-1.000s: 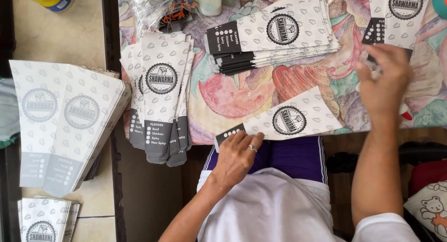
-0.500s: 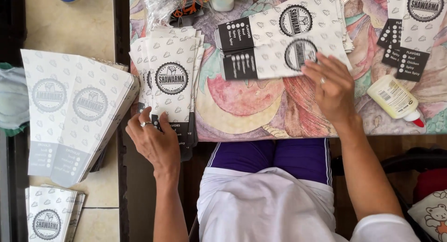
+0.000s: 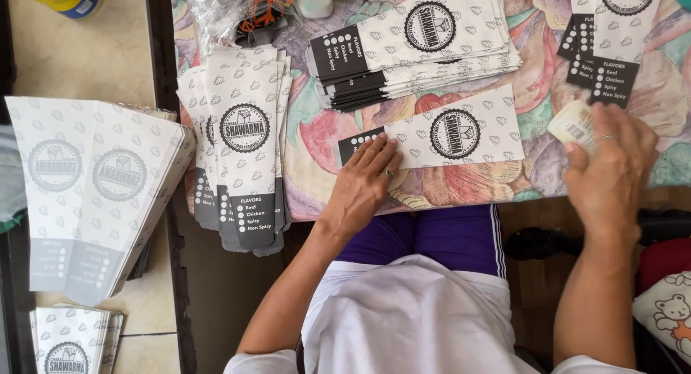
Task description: The person applies glue from a bottle to the edges of printed shawarma paper sleeves and presses them together to assemble the packaging.
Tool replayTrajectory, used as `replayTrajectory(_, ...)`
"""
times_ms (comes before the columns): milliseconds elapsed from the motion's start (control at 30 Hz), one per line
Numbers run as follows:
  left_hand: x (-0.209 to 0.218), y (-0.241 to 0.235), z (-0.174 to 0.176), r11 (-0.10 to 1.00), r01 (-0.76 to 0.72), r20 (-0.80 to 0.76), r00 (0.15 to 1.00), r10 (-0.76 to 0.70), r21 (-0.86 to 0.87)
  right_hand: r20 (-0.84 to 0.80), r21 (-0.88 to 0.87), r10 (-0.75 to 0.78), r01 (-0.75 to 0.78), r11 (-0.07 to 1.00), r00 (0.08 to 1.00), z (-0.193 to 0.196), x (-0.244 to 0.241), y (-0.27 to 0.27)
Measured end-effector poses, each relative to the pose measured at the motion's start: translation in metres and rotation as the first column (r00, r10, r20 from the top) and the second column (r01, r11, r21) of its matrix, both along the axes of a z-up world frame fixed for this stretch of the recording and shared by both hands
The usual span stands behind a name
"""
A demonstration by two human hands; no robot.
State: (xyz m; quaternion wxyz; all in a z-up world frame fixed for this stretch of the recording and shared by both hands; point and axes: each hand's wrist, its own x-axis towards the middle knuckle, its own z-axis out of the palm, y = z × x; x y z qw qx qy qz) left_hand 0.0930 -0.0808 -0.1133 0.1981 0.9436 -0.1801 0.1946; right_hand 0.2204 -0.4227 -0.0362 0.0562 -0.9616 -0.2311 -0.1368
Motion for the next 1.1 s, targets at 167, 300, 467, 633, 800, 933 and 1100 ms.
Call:
replayTrajectory(167,0.004,0.006,0.001,0.997,0.041,0.015,0.999,-0.042,0.067,-0.165,-0.060,-0.141,0.133,0.989,0.976,-0.011,0.008,-0.044)
replayTrajectory(300,0.008,0.012,-0.002,0.993,0.071,0.022,0.997,-0.073,0.092,-0.099,0.067,-0.236,0.244,0.968,0.967,-0.029,0.003,-0.084)
replayTrajectory(467,0.023,0.016,0.018,0.997,0.016,-0.017,1.000,-0.018,-0.074,-0.413,0.856,0.022,0.380,0.351,0.910,-0.013,-0.016,-0.073)
replayTrajectory(633,0.035,0.023,0.020,0.965,-0.183,-0.274,0.953,0.129,-0.185,-0.272,0.962,0.245,0.256,0.096,0.931,-0.008,-0.026,-0.029)
replayTrajectory(800,0.041,0.031,0.035,0.934,-0.198,-0.382,0.921,0.075,-0.296,-0.171,0.984,0.092,0.165,0.070,0.981,-0.051,-0.022,0.001)
replayTrajectory(933,0.041,0.031,0.039,0.928,-0.174,-0.332,0.942,0.058,-0.331,-0.241,0.969,0.109,0.234,0.075,0.964,-0.060,-0.027,0.015)
replayTrajectory(1100,0.042,0.032,0.041,0.922,-0.192,-0.371,0.927,0.059,-0.335,-0.186,0.977,0.094,0.174,0.126,0.978,-0.059,-0.020,-0.003)
